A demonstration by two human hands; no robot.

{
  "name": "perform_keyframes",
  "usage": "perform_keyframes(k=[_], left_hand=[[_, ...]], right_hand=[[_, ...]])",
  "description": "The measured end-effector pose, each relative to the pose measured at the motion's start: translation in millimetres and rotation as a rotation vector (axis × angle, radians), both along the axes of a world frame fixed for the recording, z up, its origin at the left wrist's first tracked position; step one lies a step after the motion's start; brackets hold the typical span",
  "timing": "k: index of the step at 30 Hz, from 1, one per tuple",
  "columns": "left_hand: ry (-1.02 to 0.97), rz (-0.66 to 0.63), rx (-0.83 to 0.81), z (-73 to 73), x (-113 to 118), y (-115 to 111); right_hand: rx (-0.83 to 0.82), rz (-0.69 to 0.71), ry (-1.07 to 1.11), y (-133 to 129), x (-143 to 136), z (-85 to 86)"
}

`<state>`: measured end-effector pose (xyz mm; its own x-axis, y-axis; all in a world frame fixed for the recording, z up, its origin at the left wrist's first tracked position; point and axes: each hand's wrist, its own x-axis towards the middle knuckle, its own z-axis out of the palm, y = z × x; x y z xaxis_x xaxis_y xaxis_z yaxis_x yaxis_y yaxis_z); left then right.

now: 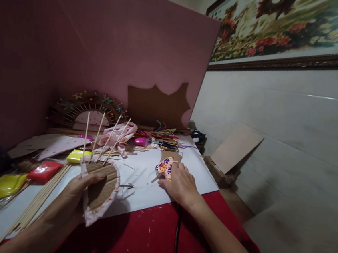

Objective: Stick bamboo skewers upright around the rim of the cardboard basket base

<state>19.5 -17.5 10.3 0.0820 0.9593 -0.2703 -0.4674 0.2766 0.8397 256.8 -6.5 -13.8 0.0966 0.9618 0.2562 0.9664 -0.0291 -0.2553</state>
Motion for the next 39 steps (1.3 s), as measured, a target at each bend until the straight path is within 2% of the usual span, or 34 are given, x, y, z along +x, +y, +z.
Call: perform_keyframes(k=[2,4,7,10,11,14,17,19,23,28,39], left_hand=[[-0.012,-0.023,0.014,0.5,-1,-2],[-0.016,-0.049,0.028,0.1,-2,-3],[-0.008,-0.091,0.042,-1.9,-3,-4],[-0.005,-0.127,0.049,-4.1,-3,-4],[-0.003,-0.136,0.053,-4.9,-3,-4],[0.001,-0.177,0.069,-8.2,-3,-3],[0.003,-0.198,0.089,-12.9,-3,-1],[0.013,-0.191,0.095,-14.9,-2,2],[0.051,-0.184,0.102,-14.9,-1,4],[0.088,-0.195,0.123,-14.8,0,2],[0.118,-0.239,0.159,-16.6,0,0]], right_hand=[[0.048,0.030,0.081,2,2,-9.0],[0.167,0.051,0.233,4,3,-12.4],[0.300,0.076,0.664,2,2,-4.5],[0.232,0.176,1.234,-7,-3,15.0],[0.178,0.234,1.362,-10,-6,22.1],[-0.012,0.378,1.515,-18,-20,37.5],[-0.263,0.559,1.504,-19,-36,37.0],[-0.314,0.614,1.412,-17,-43,29.5],[-0.295,0.594,1.253,-18,-47,13.4],[-0.292,0.574,1.083,-23,-42,8.5],[-0.257,0.527,1.073,-26,-45,5.8]])
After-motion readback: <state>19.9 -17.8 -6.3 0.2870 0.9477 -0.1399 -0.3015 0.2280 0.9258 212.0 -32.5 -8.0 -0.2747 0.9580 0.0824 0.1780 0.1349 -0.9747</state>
